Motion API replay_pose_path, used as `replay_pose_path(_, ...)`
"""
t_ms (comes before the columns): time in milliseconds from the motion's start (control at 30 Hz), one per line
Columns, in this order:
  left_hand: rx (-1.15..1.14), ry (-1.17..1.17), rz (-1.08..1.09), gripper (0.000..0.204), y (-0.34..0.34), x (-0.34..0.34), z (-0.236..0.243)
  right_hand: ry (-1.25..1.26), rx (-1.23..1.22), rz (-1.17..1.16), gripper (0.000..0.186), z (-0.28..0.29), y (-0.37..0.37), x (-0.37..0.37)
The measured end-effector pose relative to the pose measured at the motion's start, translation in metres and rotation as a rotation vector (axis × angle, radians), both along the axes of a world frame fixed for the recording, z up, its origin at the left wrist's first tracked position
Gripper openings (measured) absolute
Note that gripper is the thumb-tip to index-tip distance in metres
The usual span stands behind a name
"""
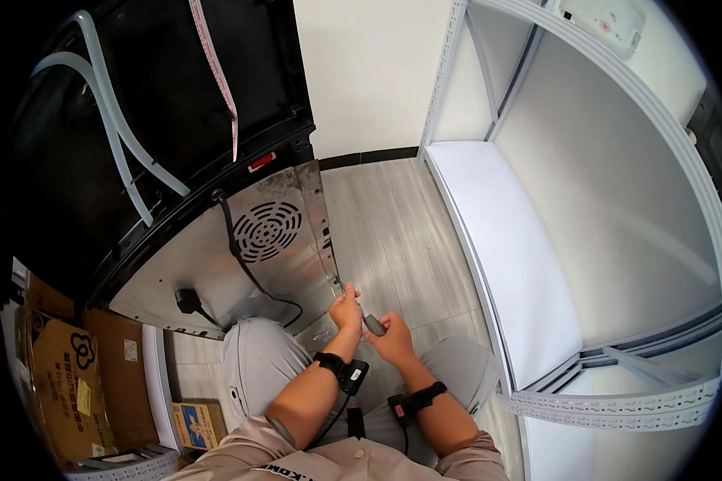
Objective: The person uses a screwdriver to remove screws from the back panel of a black appliance. They work methodically, unscrewing fasteners and setting them aside while seated on the floor.
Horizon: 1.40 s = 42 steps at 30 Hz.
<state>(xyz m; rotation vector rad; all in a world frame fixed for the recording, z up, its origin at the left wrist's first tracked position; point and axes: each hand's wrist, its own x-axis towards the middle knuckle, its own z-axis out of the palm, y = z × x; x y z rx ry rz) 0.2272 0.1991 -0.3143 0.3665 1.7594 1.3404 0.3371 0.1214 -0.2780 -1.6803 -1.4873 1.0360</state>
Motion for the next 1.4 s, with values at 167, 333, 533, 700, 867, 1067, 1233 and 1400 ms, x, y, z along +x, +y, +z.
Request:
replay_pose_path(167,0.041,-0.040,0.007,0.044,0.006,-0.005,-0.010,0.542,-0.462,-0.092,0.035,0.015,0.008,0.002)
replay_pose_path(333,0.023,-0.032,-0.005,0.045,0.003,-0.001,-0.001,0.784,-0.842,-0.025,0.041,0.027,0.009,0.017)
replay_pose_path(533,0.038,-0.007,0.037,0.043,0.002,-0.001,0.002,0.725,-0.674,0.039,0.027,0.009,0.009,0.016)
replay_pose_path(700,-0.012,-0.011,0.013,0.044,0.001,0.000,0.007,0.330,-0.270,0.065,0.027,-0.016,0.006,0.008)
replay_pose_path(867,-0.016,0.040,-0.014,0.044,-0.001,0.001,0.008,0.097,-0.105,0.042,0.040,-0.023,0.004,0.002)
replay_pose_path(1067,0.002,0.080,-0.022,0.044,0.000,-0.004,0.001,0.697,-0.779,-0.016,0.033,0.020,0.013,0.008)
replay_pose_path(1233,-0.008,0.141,-0.003,0.044,0.000,0.000,0.004,0.727,-0.764,-0.011,0.030,0.014,0.012,0.010)
replay_pose_path(1400,-0.025,0.117,0.008,0.046,0.001,0.000,0.011,0.608,-0.571,0.121,0.028,-0.007,0.012,0.012)
